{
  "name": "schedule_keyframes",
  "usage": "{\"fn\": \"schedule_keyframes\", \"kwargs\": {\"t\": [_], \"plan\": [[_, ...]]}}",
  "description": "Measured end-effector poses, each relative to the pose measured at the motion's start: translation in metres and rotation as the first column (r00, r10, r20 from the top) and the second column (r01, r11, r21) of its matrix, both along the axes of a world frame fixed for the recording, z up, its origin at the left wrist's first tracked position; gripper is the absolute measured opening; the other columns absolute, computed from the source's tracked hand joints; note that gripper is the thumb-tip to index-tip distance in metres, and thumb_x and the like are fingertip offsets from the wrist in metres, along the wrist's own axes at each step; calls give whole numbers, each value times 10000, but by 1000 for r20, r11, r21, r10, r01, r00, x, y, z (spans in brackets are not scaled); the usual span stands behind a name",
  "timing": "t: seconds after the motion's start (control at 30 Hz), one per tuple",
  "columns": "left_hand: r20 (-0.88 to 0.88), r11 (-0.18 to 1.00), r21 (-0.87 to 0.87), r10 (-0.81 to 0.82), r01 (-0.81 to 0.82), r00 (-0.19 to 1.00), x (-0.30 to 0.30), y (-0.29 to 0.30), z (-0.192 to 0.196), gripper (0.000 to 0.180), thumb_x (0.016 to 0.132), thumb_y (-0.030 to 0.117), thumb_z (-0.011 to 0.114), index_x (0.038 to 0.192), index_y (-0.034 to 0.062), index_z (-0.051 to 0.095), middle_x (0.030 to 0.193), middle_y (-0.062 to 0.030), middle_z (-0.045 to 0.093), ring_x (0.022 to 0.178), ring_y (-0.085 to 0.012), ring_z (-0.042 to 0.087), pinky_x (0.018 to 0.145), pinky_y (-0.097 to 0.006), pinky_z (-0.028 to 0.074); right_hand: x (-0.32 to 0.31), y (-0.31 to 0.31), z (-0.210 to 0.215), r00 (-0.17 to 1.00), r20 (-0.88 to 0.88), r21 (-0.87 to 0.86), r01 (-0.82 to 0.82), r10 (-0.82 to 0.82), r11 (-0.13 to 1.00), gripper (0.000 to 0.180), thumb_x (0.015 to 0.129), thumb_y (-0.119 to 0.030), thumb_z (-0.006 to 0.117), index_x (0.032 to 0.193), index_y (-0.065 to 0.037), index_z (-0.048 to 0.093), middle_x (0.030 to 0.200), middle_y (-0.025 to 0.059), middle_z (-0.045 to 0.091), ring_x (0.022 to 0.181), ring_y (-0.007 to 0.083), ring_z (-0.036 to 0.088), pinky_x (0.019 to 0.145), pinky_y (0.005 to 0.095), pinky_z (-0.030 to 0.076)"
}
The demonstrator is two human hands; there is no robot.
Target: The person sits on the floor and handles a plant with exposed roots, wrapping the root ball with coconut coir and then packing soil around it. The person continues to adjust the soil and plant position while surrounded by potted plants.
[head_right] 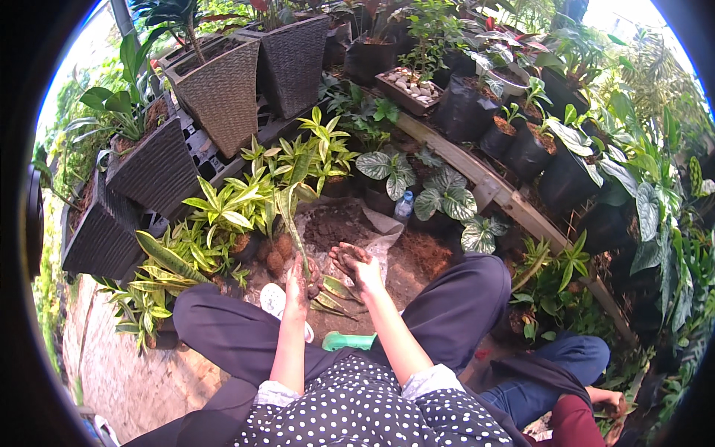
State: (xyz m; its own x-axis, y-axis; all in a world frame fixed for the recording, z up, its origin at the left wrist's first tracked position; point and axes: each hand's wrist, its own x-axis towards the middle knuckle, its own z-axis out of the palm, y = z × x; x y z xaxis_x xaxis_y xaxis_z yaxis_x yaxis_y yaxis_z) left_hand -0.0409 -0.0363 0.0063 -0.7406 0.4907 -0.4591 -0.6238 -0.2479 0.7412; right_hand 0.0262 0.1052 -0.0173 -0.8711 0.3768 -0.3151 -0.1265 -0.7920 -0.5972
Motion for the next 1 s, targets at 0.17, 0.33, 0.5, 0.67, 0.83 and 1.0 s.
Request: {"fn": "schedule_keyframes", "kwargs": {"t": [0.17,0.33,0.5,0.67,0.83,1.0], "plan": [[-14,1000,28,-7,7,1000,1,4,-4,395,918,468,421,737,118,457,545,11,410,407,-111,384,392,-232,349,-2,1,10,987,152,75,48,-59,996,325,834,24,549,1148,61,477,1099,183,578,1006,270,591,868,341,501],[-40,999,13,-40,41,998,3,11,1,394,920,462,418,739,114,452,546,10,401,413,-120,382,409,-246,366,7,9,4,991,126,110,-53,39,992,309,829,47,530,1136,37,492,1088,179,581,1012,269,588,872,337,498],[-26,998,8,-59,59,998,7,22,3,395,921,460,417,734,114,447,549,9,398,426,-114,390,414,-254,381,13,14,8,999,17,-28,31,-30,999,332,820,91,493,1145,22,494,1119,167,571,1047,260,571,894,330,482],[-26,994,39,-106,107,994,11,31,0,412,923,468,412,735,104,454,541,5,404,444,-119,419,411,-250,377,23,18,12,997,-14,-12,70,-71,997,436,734,128,519,1158,39,474,1139,177,553,1057,260,562,919,340,467],[-48,987,33,-157,158,986,17,40,0,427,925,472,408,738,91,453,538,-1,399,463,-128,420,448,-268,406,35,17,18,996,82,159,23,-36,987,463,711,149,542,1154,22,491,1131,159,570,1040,237,572,909,302,464],[-55,984,27,-173,175,983,19,49,-2,429,928,471,398,739,89,453,540,1,395,457,-128,426,441,-272,414,41,18,17,1000,-4,90,16,-16,996,485,705,143,551,1171,32,478,1115,183,576,1022,250,584,908,316,469]]}}
